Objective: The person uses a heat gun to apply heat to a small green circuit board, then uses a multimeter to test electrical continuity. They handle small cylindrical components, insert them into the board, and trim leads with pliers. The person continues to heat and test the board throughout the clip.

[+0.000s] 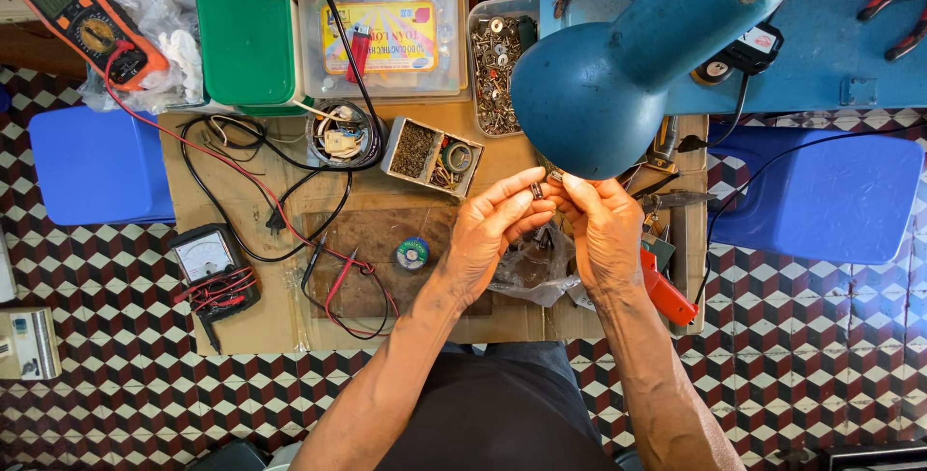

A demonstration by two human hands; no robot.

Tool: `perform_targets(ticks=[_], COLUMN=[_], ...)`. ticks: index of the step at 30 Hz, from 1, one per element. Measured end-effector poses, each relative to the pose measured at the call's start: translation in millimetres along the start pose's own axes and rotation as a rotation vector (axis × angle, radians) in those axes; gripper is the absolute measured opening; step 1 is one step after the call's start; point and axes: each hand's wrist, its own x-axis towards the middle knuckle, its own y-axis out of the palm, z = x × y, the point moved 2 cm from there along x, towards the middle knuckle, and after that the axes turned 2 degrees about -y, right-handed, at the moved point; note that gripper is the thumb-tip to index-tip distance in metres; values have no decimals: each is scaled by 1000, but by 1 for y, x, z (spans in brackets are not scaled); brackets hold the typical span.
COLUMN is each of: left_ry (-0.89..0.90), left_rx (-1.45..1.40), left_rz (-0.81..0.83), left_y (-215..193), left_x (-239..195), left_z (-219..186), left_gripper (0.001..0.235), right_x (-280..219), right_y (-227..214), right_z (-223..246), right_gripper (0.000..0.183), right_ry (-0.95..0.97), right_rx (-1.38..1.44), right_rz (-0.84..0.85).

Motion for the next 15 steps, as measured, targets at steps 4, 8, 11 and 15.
perform_targets(ticks=[4,8,11,15], left_ry=[-8,-2,-11,-16], left_rx=[-17,-5,16,-6], left_rz=[18,10,-5,-13], left_y=[2,1,-1,-4], left_x=[0,-1,-1,-1], left_z=[-1,-1,-2,-2], left_gripper=[42,42,42,42], right_x=[0,0,0,0], right_y=[-1,-3,-3,-3], right_z=[-1,-6,-9,-13], right_gripper=[16,17,17,17], right_ry=[10,35,48,81], right_rx=[21,30,53,48], right_rz=[-10,-23,-33,-73])
